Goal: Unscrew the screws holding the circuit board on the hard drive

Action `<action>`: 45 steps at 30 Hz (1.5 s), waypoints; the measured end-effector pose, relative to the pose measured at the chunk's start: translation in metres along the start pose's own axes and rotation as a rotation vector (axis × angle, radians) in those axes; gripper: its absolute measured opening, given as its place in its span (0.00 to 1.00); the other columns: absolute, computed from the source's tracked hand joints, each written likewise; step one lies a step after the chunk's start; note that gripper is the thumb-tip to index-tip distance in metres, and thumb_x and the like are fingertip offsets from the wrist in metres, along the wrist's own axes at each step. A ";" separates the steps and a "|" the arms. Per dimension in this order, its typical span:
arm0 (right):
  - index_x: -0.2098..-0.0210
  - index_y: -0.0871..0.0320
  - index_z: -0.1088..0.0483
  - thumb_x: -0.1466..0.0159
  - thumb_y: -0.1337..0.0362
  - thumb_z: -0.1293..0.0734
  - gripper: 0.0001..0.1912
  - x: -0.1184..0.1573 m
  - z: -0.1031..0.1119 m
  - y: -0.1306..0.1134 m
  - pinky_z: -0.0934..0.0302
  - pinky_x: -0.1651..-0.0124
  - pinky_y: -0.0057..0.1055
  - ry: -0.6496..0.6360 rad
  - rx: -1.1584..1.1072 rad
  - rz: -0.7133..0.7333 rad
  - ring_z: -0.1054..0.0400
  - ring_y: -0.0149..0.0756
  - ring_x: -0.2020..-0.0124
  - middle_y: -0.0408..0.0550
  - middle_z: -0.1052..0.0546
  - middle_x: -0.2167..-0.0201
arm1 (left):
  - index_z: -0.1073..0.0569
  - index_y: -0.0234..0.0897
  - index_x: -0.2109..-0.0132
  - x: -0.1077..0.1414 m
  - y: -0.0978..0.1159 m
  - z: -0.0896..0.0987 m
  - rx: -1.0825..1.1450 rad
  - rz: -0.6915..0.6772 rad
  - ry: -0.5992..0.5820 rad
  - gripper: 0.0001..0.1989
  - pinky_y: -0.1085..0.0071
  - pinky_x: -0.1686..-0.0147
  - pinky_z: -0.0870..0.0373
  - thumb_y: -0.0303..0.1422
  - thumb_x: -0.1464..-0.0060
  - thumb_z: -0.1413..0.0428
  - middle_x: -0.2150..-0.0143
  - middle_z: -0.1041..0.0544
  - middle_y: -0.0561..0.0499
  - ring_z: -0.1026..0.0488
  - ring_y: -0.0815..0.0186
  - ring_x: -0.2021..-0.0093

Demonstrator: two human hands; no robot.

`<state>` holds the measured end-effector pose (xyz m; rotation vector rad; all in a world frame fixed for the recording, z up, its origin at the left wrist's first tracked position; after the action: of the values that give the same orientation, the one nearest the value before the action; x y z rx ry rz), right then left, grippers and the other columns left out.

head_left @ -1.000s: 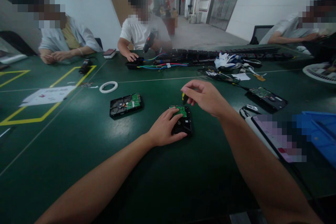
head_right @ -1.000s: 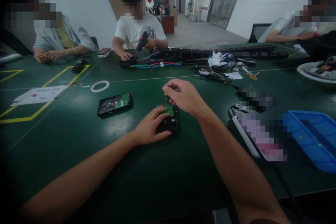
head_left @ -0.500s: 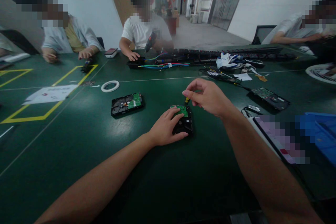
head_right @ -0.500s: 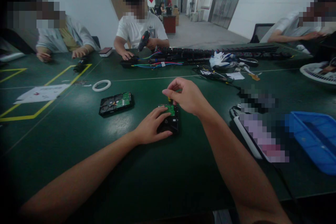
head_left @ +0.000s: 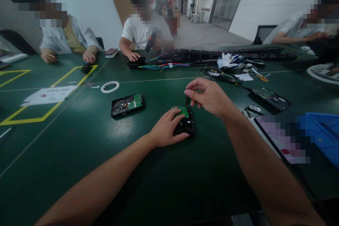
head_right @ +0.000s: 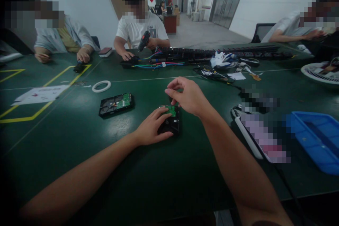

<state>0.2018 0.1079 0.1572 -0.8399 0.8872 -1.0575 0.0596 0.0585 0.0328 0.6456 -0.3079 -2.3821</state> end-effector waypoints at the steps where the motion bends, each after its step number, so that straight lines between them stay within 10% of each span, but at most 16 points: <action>1: 0.58 0.55 0.25 0.31 0.57 0.25 0.10 0.000 0.000 0.000 0.35 0.77 0.29 -0.002 -0.002 0.001 0.26 0.32 0.75 0.47 0.19 0.67 | 0.34 0.39 0.26 0.000 0.000 0.000 0.002 0.000 0.000 0.42 0.37 0.24 0.39 0.58 0.36 0.37 0.25 0.36 0.34 0.40 0.37 0.23; 45: 0.56 0.57 0.22 0.27 0.63 0.34 0.08 -0.006 -0.004 0.007 0.32 0.70 0.30 -0.008 -0.057 -0.038 0.27 0.30 0.74 0.44 0.22 0.70 | 0.34 0.37 0.27 0.000 0.000 -0.001 -0.011 0.002 -0.001 0.42 0.38 0.25 0.38 0.58 0.36 0.38 0.26 0.35 0.33 0.40 0.37 0.23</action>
<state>0.1995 0.1151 0.1509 -0.9109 0.9012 -1.0656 0.0597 0.0584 0.0321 0.6391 -0.2950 -2.3808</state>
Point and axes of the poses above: each hand's wrist, its own x-axis away from the middle knuckle, its own z-axis out of the back of the hand, y = z × x, the point moved 9 cm from there along -x, towards the middle knuckle
